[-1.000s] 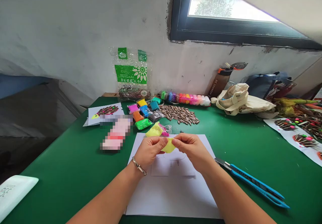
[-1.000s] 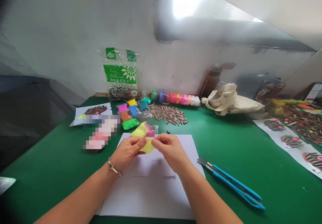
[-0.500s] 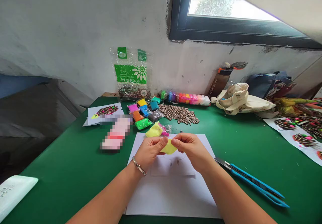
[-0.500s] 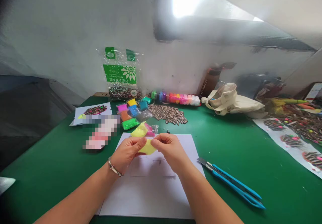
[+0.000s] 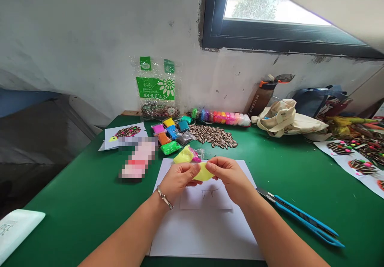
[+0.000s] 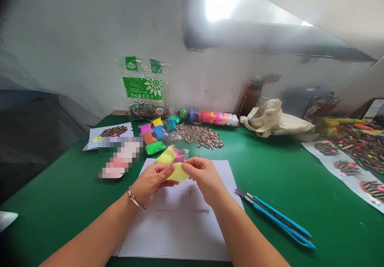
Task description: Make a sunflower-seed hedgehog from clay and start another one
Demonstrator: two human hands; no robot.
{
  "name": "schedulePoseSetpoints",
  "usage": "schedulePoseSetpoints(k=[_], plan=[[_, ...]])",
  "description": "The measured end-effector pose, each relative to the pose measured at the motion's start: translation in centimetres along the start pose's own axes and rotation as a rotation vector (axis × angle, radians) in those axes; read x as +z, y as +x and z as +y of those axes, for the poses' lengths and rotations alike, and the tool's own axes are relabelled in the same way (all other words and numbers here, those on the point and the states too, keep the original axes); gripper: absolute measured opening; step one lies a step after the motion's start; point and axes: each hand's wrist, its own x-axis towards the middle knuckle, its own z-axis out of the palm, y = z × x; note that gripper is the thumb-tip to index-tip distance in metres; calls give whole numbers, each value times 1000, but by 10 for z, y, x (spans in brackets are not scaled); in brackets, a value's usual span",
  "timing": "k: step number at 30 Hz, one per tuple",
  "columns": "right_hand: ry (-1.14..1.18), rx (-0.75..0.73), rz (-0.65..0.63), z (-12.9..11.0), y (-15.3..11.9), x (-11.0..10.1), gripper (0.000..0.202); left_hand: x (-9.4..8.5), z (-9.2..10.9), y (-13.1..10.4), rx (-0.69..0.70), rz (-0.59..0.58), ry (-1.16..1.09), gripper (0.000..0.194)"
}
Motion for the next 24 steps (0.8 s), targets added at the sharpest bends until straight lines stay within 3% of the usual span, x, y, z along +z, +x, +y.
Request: schedulePoseSetpoints(k=[4,9,15,19,24], plan=[[0,19,31,-2,1,-3,24,0,1,-1,-24,19,37,42],[1,59,-53,-2,1,-1,25,1,3,-1,-41,-7,21,47],[-31,45,-20,1,2,-5,24,0,3,1,-76,14,24,45],[-183,41,-3,3,5,-6,22,-1,3,3,-60,67,42,48],[-427,9,41,2,12,-8,21,-3,3,6,-59,98,59,38]])
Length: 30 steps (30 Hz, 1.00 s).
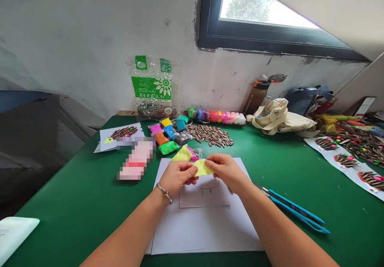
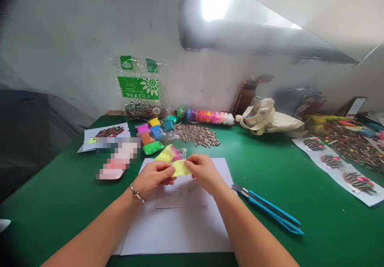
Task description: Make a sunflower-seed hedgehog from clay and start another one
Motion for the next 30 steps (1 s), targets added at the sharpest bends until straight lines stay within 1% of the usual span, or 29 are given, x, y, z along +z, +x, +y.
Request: schedulePoseSetpoints(k=[3,5,9,12,15,17,21,25,30], plan=[[-134,-9,-17,0,0,-4,21,1,-1,2,-9,22,37,30],[-223,-15,-4,3,-3,-7,22,3,-2,3,-6,21,87,23],[-323,-54,29,14,-9,-6,23,8,-5,2,-32,17,222,14],[-453,-104,27,19,-10,-2,23,10,-8,3,-54,32,364,14],[-615,-142,15,21,-10,1,23,7,-10,3,-69,19,502,18],[-703,-158,13,21,-10,1,23,3,-10,3,-45,22,582,22],[-812,-182,0,21,-11,-1,25,-3,-8,3,55,63,735,27],[-871,-187,5,25,-11,0,26,-4,-6,3,128,55,832,27],[-900,-185,10,27,-11,8,27,-2,-6,2,156,68,959,24]])
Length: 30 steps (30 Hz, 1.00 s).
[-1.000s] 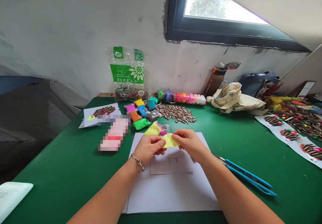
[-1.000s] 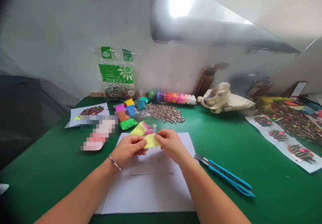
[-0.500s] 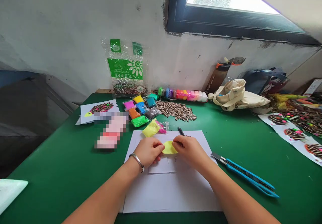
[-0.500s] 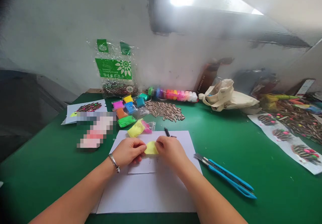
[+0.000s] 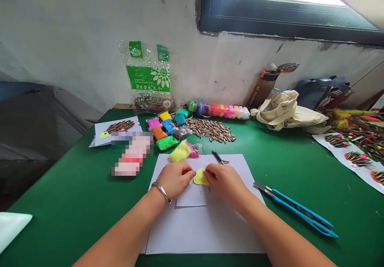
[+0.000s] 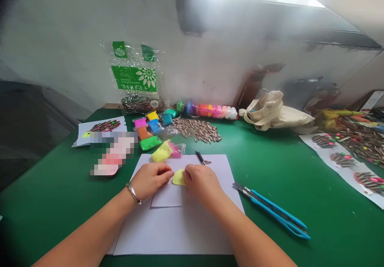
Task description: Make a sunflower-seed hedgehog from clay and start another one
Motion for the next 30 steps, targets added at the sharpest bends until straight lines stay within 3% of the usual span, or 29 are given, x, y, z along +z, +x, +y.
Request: schedulePoseSetpoints(k=[15,20,25,30], plan=[[337,117,-23,17,-8,-26,26,7,-3,1,67,79,146,24],[334,139,-10,18,-7,-27,25,9,-3,-1,65,84,160,21],[259,110,93,20,-9,-32,25,10,0,-3,50,87,190,18],[169,41,59,20,-11,-32,26,10,0,-2,61,94,192,17]])
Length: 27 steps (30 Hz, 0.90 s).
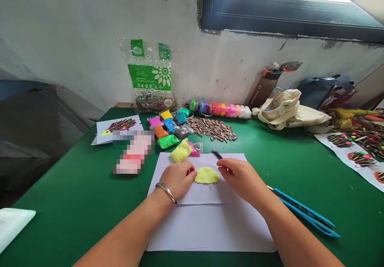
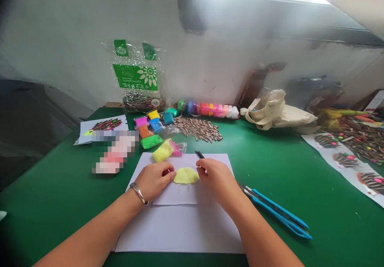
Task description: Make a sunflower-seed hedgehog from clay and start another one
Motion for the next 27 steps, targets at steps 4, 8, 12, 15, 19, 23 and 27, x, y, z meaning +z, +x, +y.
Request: schedulePoseSetpoints(k=[4,8,12,15,19,23,27], plan=[[-44,-63,-35,-6,-2,2,28,-3,-2,-1,23,18,10,22],[-57,-143,-45,-11,-4,3,33,-13,-1,-6,96,87,23,24],[-94,-247,-72,-16,-7,9,38,-23,2,-12,202,79,28,26],[-179,-331,-53,-20,-9,15,39,-27,1,-14,215,34,70,28],[-290,-400,-10,-25,-10,21,37,-27,-2,-18,188,17,112,30],[-317,-392,-20,-24,-9,24,39,-19,-7,-22,232,1,110,30],[-321,-403,-34,-23,-8,29,34,-10,-12,-22,294,9,98,29]])
